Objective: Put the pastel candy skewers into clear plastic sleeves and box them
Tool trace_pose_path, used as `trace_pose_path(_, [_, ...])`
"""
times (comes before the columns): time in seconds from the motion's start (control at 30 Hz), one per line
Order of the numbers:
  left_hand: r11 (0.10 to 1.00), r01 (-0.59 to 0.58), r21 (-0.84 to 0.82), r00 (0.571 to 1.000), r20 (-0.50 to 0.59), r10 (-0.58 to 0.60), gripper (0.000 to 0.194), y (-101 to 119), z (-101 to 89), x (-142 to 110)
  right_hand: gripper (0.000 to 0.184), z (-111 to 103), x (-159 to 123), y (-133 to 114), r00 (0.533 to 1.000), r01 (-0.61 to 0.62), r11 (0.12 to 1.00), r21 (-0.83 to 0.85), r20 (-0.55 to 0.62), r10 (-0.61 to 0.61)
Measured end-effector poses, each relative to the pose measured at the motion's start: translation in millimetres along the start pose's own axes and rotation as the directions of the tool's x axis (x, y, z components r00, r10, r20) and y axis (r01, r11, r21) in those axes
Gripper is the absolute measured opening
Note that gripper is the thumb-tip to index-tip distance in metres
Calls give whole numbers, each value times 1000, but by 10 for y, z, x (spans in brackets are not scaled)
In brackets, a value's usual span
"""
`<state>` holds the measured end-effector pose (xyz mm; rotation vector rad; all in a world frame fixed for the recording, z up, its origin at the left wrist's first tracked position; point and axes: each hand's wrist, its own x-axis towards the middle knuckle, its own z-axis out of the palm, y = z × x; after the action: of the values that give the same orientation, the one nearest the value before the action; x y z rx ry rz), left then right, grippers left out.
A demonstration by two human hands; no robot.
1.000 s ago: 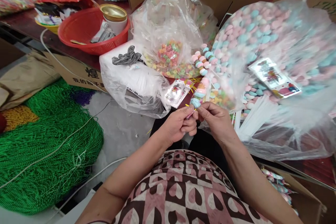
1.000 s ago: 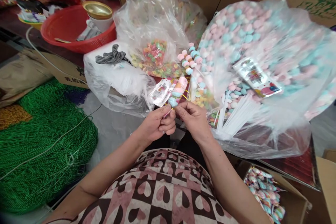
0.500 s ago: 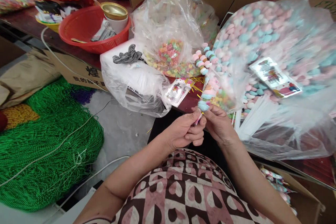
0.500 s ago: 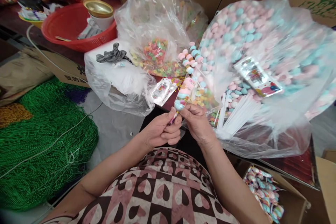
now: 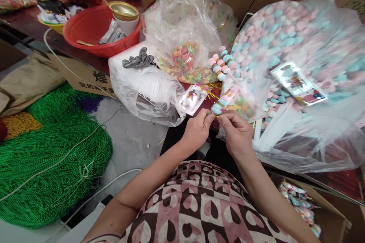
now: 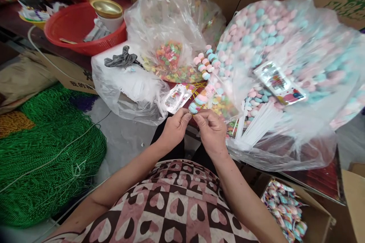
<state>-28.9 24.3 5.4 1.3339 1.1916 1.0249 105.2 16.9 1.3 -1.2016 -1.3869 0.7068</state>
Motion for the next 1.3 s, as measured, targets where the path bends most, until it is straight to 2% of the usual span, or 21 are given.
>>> trace_pose_path(0.07, [998, -34, 55, 999, -5, 34, 19, 7, -17, 7, 14, -15, 4, 21, 998, -60, 998, 1, 11, 60])
trace_pose_path(0.1, [1000, -3, 5, 1000, 22, 3, 21, 7, -20, 9, 16, -32, 11, 17, 996, -85, 996, -11, 36, 85])
trace_pose_path(0.17, [973, 128, -192, 988, 108, -109, 27, 4, -15, 10, 18, -82, 33, -25, 989, -111, 992, -65, 92, 117])
trace_pose_path(0.23, [884, 256, -391, 963, 186, -197, 32, 10, -6, 9, 15, -143, 63, -98, 990, -89, 988, -129, 95, 102])
trace_pose_path(0.3, [804, 328, -496, 942, 231, -242, 34, 36, -4, 6, 16, -195, 95, -172, 997, 5, 980, -198, 73, 10])
trace_pose_path(0.37, [760, 375, -530, 925, 269, -268, 35, 77, -10, 1, 21, -223, 126, -216, 984, 165, 941, -296, 120, -134])
trace_pose_path(0.43, [726, 415, -548, 907, 308, -286, 37, 116, -17, -4, 22, -220, 151, -211, 937, 338, 849, -406, 233, -261])
trace_pose_path(0.5, [698, 436, -568, 898, 332, -290, 37, 141, -19, -8, 20, -200, 168, -163, 885, 462, 736, -495, 310, -347])
trace_pose_path(0.63, [649, 476, -594, 878, 360, -315, 35, 166, -12, -14, 12, -171, 193, -53, 820, 569, 568, -595, 360, -445])
trace_pose_path(0.73, [624, 499, -602, 867, 364, -341, 36, 191, -3, -20, 9, -181, 210, -35, 794, 604, 527, -598, 393, -465])
trace_pose_path(0.8, [643, 477, -599, 878, 348, -328, 31, 208, 3, -30, 8, -191, 219, -56, 795, 604, 536, -589, 403, -453])
trace_pose_path(0.83, [669, 457, -586, 889, 334, -314, 27, 213, 4, -37, 9, -194, 222, -74, 808, 589, 565, -578, 395, -438])
trace_pose_path(0.9, [768, 384, -512, 920, 276, -277, 20, 214, -3, -52, 12, -194, 224, -124, 871, 489, 694, -528, 344, -352])
trace_pose_path(0.93, [841, 323, -434, 943, 226, -246, 18, 209, -11, -57, 13, -189, 223, -154, 912, 396, 782, -481, 304, -275])
trace_pose_path(1.0, [966, 154, -210, 985, 111, -133, 15, 184, -36, -57, 13, -170, 220, -216, 974, 128, 935, -330, 219, -56])
trace_pose_path(1.03, [994, 58, -92, 996, 65, -52, 13, 165, -50, -49, 12, -155, 217, -243, 979, -25, 975, -221, 191, 68])
trace_pose_path(1.1, [994, -94, 60, 995, 31, 93, 9, 119, -77, -20, 15, -116, 207, -283, 938, -290, 957, 27, 208, 279])
trace_pose_path(1.13, [988, -139, 70, 990, 41, 136, 10, 98, -89, -1, 17, -95, 197, -293, 906, -386, 913, 136, 244, 347])
trace_pose_path(1.2, [986, -157, -48, 982, 96, 161, 16, 77, -113, 35, 18, -60, 166, -298, 863, -483, 835, 264, 305, 403])
trace_pose_path(1.23, [977, -137, -161, 978, 133, 159, 23, 88, -130, 45, 17, -52, 146, -295, 859, -489, 828, 274, 313, 405])
trace_pose_path(1.3, [917, -75, -393, 962, 214, 170, 38, 170, -180, 34, 18, -61, 112, -287, 884, -435, 877, 205, 282, 373])
